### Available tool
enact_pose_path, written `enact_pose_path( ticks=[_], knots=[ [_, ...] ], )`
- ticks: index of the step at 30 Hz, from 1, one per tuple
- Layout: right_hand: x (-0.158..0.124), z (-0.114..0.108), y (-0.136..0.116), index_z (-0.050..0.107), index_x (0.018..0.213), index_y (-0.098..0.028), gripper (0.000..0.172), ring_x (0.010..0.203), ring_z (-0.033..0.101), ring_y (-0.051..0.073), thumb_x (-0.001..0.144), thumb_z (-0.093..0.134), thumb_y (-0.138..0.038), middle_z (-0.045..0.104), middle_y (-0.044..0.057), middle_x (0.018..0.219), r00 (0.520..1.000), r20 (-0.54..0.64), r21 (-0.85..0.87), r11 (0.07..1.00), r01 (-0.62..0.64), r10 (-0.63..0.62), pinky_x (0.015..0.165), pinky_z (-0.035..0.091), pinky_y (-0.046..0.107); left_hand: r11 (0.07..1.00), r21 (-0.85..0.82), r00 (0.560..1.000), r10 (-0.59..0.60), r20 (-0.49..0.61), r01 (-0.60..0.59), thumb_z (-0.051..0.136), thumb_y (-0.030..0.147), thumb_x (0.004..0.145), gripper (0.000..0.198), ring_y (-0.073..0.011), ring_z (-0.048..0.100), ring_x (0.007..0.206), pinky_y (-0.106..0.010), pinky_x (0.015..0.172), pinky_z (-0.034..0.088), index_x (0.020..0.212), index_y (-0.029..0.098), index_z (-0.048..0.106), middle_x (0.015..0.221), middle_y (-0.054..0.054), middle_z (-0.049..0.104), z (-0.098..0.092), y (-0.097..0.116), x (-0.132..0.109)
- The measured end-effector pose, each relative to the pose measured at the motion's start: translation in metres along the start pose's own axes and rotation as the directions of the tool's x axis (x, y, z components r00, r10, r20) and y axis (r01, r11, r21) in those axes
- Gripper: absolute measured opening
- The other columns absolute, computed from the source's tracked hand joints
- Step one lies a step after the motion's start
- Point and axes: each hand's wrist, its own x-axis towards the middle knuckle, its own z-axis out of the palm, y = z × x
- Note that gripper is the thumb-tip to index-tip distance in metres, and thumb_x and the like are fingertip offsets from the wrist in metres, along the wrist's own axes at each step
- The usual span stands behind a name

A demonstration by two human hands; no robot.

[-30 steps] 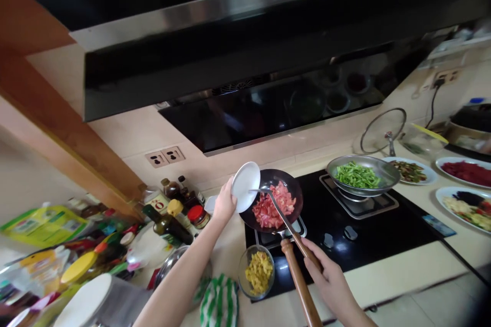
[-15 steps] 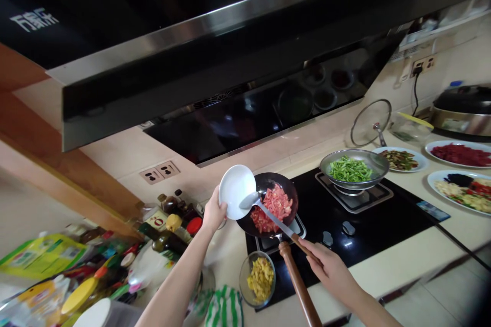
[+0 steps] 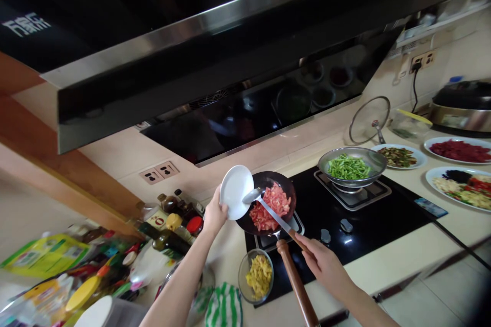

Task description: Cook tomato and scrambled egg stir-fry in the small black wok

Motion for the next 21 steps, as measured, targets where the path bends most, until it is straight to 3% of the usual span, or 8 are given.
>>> enact_pose_path(
  ticks=[5, 7, 8, 10, 12, 15, 18, 21],
  knots=[
    [-0.008, -0.016, -0.001, 0.061, 0.127, -0.023, 0.042, 0.114, 0.061, 0.024, 0.086, 0.055, -0.033, 0.065, 0.009, 0.125, 0.976, 0.101, 0.251, 0.944, -0.215, 0.195, 0.099, 0.048, 0.037, 0.992, -0.094, 0.995, -0.092, -0.043, 0.088, 0.045, 0.007, 0.073, 0.072, -0.016, 0.06, 0.045, -0.028, 0.063, 0.051, 0.143, 0.024, 0.038, 0.063, 0.004, 0.062, -0.006, -0.008, 0.002],
    [-0.007, -0.02, -0.001, 0.065, 0.121, -0.022, 0.043, 0.097, 0.066, 0.021, 0.081, 0.063, -0.037, 0.07, 0.008, 0.111, 0.935, 0.093, 0.411, 0.843, -0.348, 0.341, 0.083, 0.054, 0.031, 0.982, -0.14, 0.99, -0.133, -0.056, 0.124, 0.047, 0.007, 0.072, 0.072, -0.0155, 0.06, 0.045, -0.028, 0.061, 0.052, 0.142, 0.024, 0.04, 0.07, 0.002, 0.066, -0.009, -0.011, 0.003],
    [-0.005, -0.02, -0.001, 0.065, 0.119, -0.022, 0.045, 0.079, 0.066, 0.017, 0.078, 0.067, -0.04, 0.072, 0.006, 0.096, 0.9, 0.109, 0.509, 0.754, -0.415, 0.422, 0.066, 0.054, 0.026, 0.976, -0.168, 0.987, -0.15, -0.062, 0.138, 0.049, 0.007, 0.072, 0.073, -0.0152, 0.06, 0.046, -0.028, 0.06, 0.052, 0.141, 0.025, 0.041, 0.075, 0.001, 0.068, -0.01, -0.012, 0.004],
    [-0.001, -0.02, 0.002, 0.064, 0.12, -0.021, 0.05, 0.047, 0.049, 0.007, 0.075, 0.072, -0.041, 0.064, 0.0, 0.07, 0.816, 0.208, 0.697, 0.504, -0.51, 0.539, 0.04, 0.035, 0.015, 0.958, -0.238, 0.981, -0.183, -0.071, 0.162, 0.053, 0.006, 0.07, 0.072, -0.0144, 0.06, 0.047, -0.027, 0.056, 0.053, 0.139, 0.027, 0.044, 0.083, -0.001, 0.069, -0.012, -0.014, 0.007],
    [0.005, -0.018, 0.007, 0.064, 0.12, -0.02, 0.051, 0.039, 0.031, 0.001, 0.073, 0.075, -0.037, 0.056, -0.004, 0.061, 0.754, 0.35, 0.807, 0.23, -0.544, 0.556, 0.034, 0.017, 0.011, 0.925, -0.329, 0.972, -0.224, -0.069, 0.19, 0.055, 0.005, 0.07, 0.07, -0.0135, 0.06, 0.047, -0.026, 0.05, 0.052, 0.135, 0.026, 0.047, 0.088, -0.002, 0.068, -0.012, -0.016, 0.011],
    [0.009, -0.016, 0.016, 0.068, 0.112, -0.018, 0.043, 0.04, 0.028, -0.002, 0.07, 0.078, -0.023, 0.055, -0.002, 0.063, 0.72, 0.5, 0.844, -0.086, -0.529, 0.481, 0.034, 0.013, 0.008, 0.841, -0.484, 0.955, -0.295, -0.034, 0.243, 0.052, 0.002, 0.071, 0.058, -0.0117, 0.06, 0.048, -0.024, 0.045, 0.052, 0.126, 0.02, 0.053, 0.088, -0.003, 0.066, -0.011, -0.018, 0.018],
    [0.006, -0.015, 0.023, 0.069, 0.111, -0.016, 0.037, 0.04, 0.029, -0.002, 0.075, 0.075, -0.019, 0.054, -0.002, 0.063, 0.72, 0.579, 0.815, -0.285, -0.505, 0.382, 0.033, 0.016, 0.007, 0.734, -0.613, 0.934, -0.358, 0.016, 0.292, 0.05, -0.003, 0.071, 0.048, -0.0103, 0.059, 0.048, -0.023, 0.044, 0.054, 0.115, 0.014, 0.057, 0.079, -0.002, 0.064, -0.007, -0.02, 0.023],
    [-0.005, -0.016, 0.023, 0.065, 0.118, -0.015, 0.039, 0.04, 0.03, -0.002, 0.08, 0.071, -0.018, 0.053, -0.003, 0.064, 0.709, 0.635, 0.764, -0.381, -0.521, 0.305, 0.032, 0.016, 0.007, 0.622, -0.709, 0.897, -0.44, 0.034, 0.332, 0.05, -0.006, 0.07, 0.042, -0.0099, 0.058, 0.047, -0.023, 0.043, 0.055, 0.107, 0.011, 0.057, 0.07, 0.0, 0.06, 0.0, -0.022, 0.023]
  ],
)
